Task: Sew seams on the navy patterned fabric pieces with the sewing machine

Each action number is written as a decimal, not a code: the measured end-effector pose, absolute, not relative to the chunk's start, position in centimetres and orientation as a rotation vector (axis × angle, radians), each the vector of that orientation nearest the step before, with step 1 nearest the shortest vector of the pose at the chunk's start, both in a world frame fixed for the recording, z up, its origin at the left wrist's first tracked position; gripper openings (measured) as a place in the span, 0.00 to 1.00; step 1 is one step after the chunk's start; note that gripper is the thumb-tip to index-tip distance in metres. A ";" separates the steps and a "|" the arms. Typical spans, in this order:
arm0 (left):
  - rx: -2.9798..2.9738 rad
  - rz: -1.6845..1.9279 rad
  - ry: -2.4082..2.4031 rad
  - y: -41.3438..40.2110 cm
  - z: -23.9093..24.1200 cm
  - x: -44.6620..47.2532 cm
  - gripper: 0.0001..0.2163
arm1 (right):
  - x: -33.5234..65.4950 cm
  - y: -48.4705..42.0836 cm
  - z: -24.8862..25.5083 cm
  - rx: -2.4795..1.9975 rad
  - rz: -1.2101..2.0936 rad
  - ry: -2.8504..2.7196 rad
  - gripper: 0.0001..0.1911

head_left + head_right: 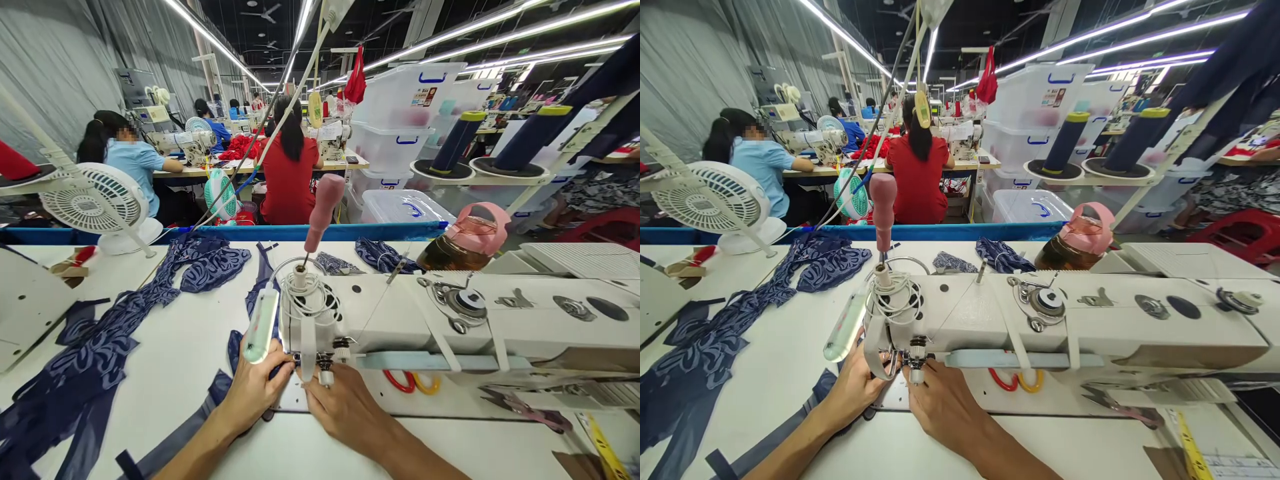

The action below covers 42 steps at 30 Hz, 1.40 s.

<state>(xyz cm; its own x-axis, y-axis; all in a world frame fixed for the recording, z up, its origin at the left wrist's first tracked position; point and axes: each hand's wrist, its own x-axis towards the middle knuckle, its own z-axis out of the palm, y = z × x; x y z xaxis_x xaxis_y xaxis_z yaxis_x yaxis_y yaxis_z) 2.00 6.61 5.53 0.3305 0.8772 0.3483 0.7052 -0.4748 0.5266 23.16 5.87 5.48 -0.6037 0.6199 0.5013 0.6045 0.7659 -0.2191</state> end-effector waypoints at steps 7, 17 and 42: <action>2.301 0.831 1.371 6.7 5.3 1.7 0.10 | 23.2 5.4 5.9 -0.916 0.031 -2.524 0.18; 2.306 0.838 1.356 7.0 5.8 1.8 0.10 | 23.4 5.2 4.8 -0.901 0.035 -2.580 0.20; 2.815 0.823 1.027 5.7 6.9 0.5 0.10 | 23.1 5.3 4.2 -0.923 0.006 -2.447 0.13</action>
